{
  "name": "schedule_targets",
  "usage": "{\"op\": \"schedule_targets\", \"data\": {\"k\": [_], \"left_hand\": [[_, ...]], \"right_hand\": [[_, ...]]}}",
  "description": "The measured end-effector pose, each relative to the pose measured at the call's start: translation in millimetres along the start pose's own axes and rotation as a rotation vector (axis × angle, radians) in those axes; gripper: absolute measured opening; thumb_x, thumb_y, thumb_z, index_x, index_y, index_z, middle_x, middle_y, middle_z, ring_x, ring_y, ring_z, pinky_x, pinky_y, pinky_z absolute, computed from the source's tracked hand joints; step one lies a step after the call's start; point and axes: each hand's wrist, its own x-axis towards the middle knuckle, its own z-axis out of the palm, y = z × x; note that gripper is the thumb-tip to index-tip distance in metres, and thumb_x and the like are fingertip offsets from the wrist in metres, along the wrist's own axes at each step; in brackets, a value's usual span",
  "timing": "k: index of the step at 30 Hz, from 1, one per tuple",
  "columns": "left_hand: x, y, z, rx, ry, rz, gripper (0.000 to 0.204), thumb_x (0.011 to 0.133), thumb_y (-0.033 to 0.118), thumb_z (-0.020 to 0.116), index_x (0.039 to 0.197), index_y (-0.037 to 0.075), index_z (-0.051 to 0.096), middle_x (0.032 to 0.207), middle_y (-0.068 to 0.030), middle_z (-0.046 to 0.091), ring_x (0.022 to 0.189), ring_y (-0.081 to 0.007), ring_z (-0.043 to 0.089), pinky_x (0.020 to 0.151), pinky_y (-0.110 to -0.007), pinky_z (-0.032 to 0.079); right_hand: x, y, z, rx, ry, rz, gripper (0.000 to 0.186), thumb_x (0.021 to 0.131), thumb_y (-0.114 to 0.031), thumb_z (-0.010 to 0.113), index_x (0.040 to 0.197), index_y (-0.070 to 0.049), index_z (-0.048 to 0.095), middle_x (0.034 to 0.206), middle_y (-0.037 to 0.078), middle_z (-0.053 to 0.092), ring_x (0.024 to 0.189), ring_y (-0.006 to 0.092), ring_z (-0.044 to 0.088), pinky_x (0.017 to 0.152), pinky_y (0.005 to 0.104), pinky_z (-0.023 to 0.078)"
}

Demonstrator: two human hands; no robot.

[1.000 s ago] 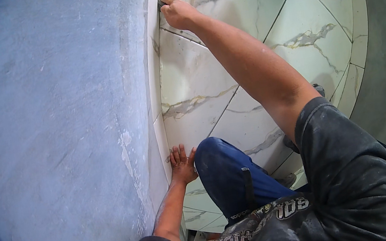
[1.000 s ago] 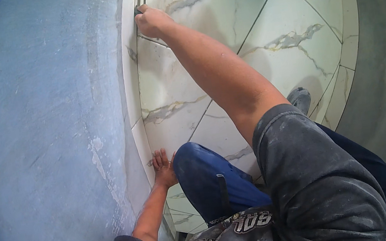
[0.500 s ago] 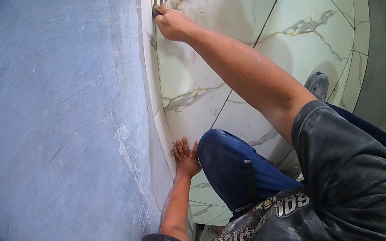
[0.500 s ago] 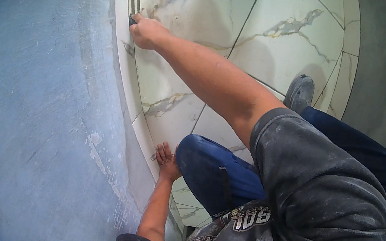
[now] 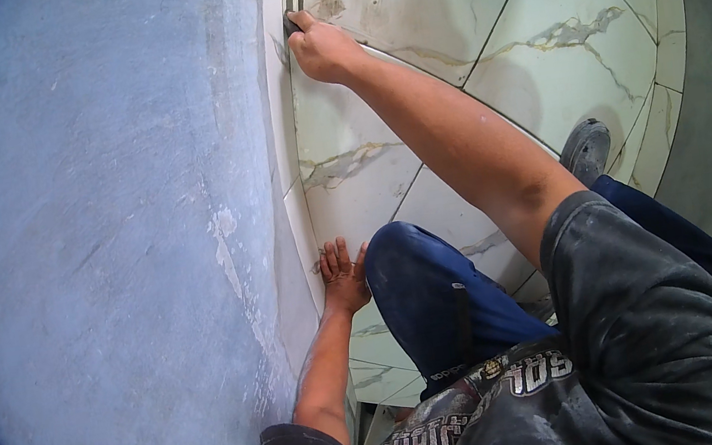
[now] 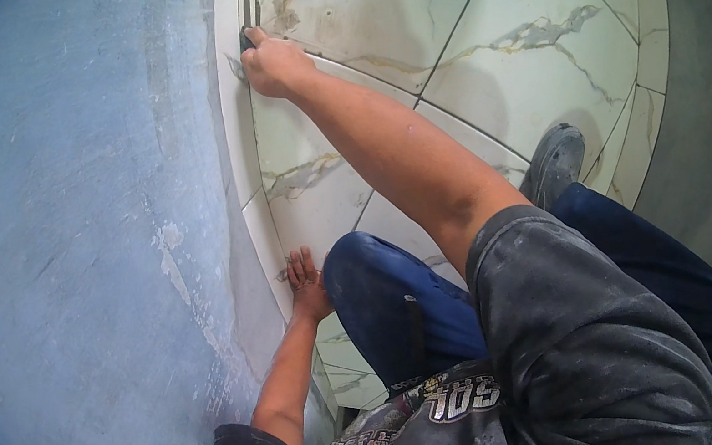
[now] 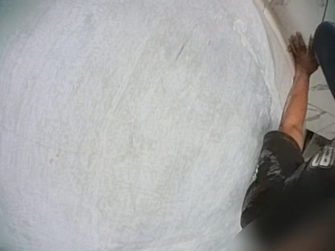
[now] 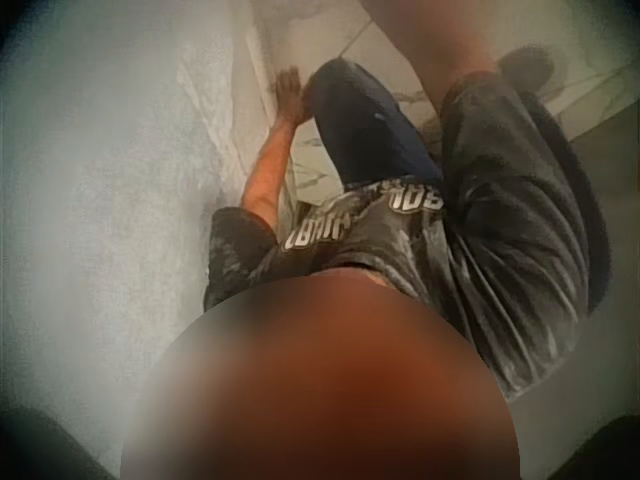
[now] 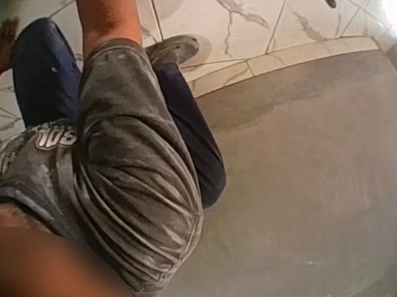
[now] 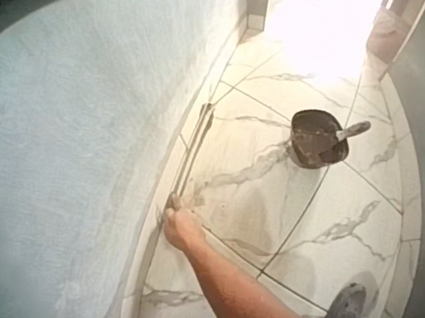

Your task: Applying grout or filler to the gaps between wall tiles and the floor using a putty knife.

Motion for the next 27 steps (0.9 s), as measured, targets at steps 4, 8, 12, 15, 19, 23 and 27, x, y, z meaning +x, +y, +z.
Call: {"op": "schedule_targets", "data": {"k": [4, 8, 12, 15, 19, 23, 27], "left_hand": [[0.6, 0.4, 2.4, 0.001, -0.002, -0.003, 0.077, 0.09, 0.021, 0.056, 0.155, 0.034, 0.017, 0.162, -0.0229, -0.001, 0.146, -0.0541, 0.0, 0.115, -0.065, 0.003], [-4.2, -1.9, 7.0, -0.012, -0.003, -0.001, 0.075, 0.092, 0.02, 0.053, 0.156, 0.034, 0.017, 0.162, -0.0234, -0.002, 0.146, -0.0541, 0.0, 0.115, -0.066, 0.002], [-7.4, -4.4, 8.4, -0.011, -0.018, -0.019, 0.075, 0.091, 0.022, 0.053, 0.156, 0.034, 0.017, 0.161, -0.0237, -0.002, 0.146, -0.0538, 0.0, 0.115, -0.065, 0.002], [-0.1, 2.8, 4.5, -0.008, -0.031, -0.019, 0.074, 0.092, 0.026, 0.053, 0.156, 0.034, 0.018, 0.162, -0.0226, -0.001, 0.146, -0.0527, 0.0, 0.115, -0.065, 0.003], [5.6, 12.0, 13.8, -0.013, 0.185, -0.023, 0.07, 0.091, 0.033, 0.055, 0.154, 0.037, 0.023, 0.162, -0.0175, 0.008, 0.148, -0.0476, 0.005, 0.116, -0.063, 0.007], [-0.6, 2.1, 43.0, 0.148, 0.293, -0.103, 0.067, 0.091, 0.037, 0.056, 0.152, 0.04, 0.028, 0.162, -0.0139, 0.014, 0.149, -0.0441, 0.009, 0.117, -0.062, 0.01], [2.3, -5.5, 50.7, 0.256, 0.335, -0.09, 0.061, 0.092, 0.038, 0.055, 0.149, 0.041, 0.033, 0.161, -0.0131, 0.016, 0.148, -0.0431, 0.014, 0.117, -0.061, 0.013]], "right_hand": [[-5.9, -0.1, 4.1, 0.003, -0.019, 0.036, 0.057, 0.094, -0.03, 0.037, 0.148, -0.013, 0.037, 0.128, 0.026, 0.06, 0.12, 0.0413, 0.056, 0.101, 0.0487, 0.043], [-22.1, -0.9, 11.5, 0.015, -0.059, 0.048, 0.056, 0.094, -0.03, 0.037, 0.147, -0.013, 0.037, 0.125, 0.027, 0.061, 0.117, 0.0429, 0.058, 0.1, 0.0499, 0.043], [-42.1, -2.3, 21.1, 0.034, -0.101, 0.055, 0.055, 0.094, -0.03, 0.037, 0.147, -0.011, 0.036, 0.122, 0.029, 0.061, 0.114, 0.0442, 0.059, 0.099, 0.0512, 0.043], [-53.6, 5.5, 23.7, 0.042, -0.112, 0.052, 0.055, 0.095, -0.029, 0.037, 0.146, -0.01, 0.036, 0.12, 0.029, 0.062, 0.112, 0.0457, 0.059, 0.099, 0.0524, 0.043], [-66.6, 10.1, 30.1, 0.038, -0.133, 0.069, 0.056, 0.094, -0.029, 0.037, 0.146, -0.009, 0.036, 0.121, 0.029, 0.062, 0.112, 0.0459, 0.058, 0.098, 0.0525, 0.043], [-77.5, 4.3, 43.5, 0.05, -0.16, 0.071, 0.056, 0.094, -0.028, 0.036, 0.147, -0.009, 0.035, 0.121, 0.029, 0.062, 0.113, 0.0458, 0.058, 0.098, 0.0519, 0.043], [-77.8, 10.3, 55.1, 0.062, -0.113, 0.031, 0.056, 0.094, -0.028, 0.036, 0.146, -0.009, 0.035, 0.119, 0.03, 0.062, 0.112, 0.0463, 0.058, 0.098, 0.0514, 0.043]]}}
